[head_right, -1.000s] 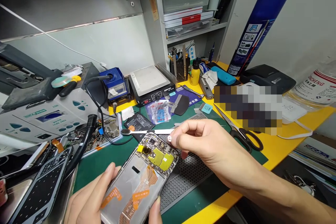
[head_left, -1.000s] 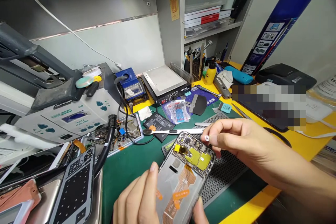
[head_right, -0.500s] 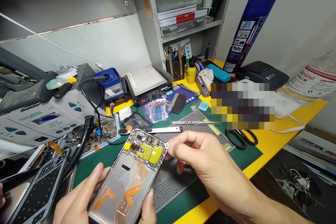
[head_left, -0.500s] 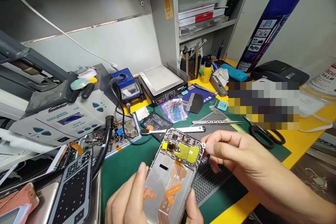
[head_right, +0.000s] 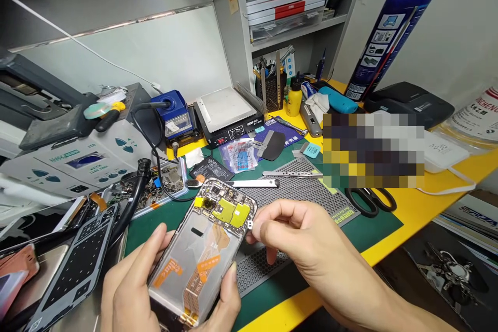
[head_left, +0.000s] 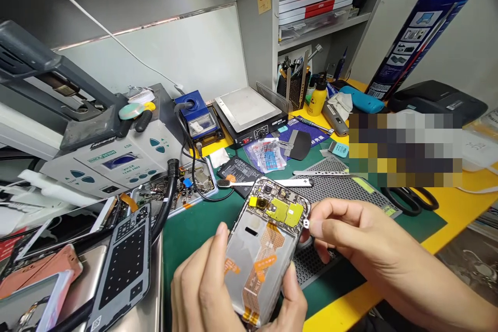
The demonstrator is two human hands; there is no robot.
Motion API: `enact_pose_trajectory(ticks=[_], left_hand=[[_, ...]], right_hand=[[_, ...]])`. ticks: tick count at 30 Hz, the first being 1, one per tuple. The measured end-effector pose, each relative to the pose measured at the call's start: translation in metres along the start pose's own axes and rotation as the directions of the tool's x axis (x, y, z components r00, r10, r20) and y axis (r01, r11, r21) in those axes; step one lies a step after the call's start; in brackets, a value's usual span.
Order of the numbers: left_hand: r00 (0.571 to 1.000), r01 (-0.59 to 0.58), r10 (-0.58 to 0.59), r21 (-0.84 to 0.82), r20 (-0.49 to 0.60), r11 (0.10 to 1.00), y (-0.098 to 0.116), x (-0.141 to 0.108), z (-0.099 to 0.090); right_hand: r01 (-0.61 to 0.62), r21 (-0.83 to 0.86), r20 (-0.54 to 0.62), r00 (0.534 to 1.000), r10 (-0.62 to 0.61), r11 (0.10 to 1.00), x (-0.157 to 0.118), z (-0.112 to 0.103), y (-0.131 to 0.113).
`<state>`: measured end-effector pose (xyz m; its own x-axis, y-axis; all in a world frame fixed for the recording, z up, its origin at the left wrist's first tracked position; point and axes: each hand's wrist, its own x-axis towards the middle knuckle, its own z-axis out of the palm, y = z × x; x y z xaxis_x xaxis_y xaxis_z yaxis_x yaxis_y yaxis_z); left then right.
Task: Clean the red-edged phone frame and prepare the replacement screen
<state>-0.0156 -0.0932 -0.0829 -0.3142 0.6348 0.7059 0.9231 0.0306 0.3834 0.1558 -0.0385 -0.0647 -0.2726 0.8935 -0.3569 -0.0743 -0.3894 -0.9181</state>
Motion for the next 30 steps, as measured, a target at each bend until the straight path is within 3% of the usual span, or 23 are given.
enact_pose_trajectory(ticks=[11,22,28,30], left_hand=[[1.000,-0.025,0.025,-0.071,-0.008,0.997,-0.003,-0.002,0.003],[0.971,-0.231,0.234,-0.075,0.041,0.970,-0.016,0.006,0.001],[0.952,-0.307,0.306,-0.026,-0.026,0.952,-0.018,0.007,0.000],[0.958,-0.283,0.279,-0.055,-0.058,0.958,-0.018,0.007,-0.002]], right_hand=[[0.033,0.028,-0.008,0.999,-0.032,0.999,-0.001,-0.012,0.011],[0.071,0.198,0.002,0.997,-0.073,0.978,0.004,-0.016,0.023],[0.153,0.218,-0.027,0.988,-0.151,0.964,0.001,-0.010,0.016],[0.201,0.198,-0.032,0.980,-0.199,0.959,0.001,-0.009,0.014]])
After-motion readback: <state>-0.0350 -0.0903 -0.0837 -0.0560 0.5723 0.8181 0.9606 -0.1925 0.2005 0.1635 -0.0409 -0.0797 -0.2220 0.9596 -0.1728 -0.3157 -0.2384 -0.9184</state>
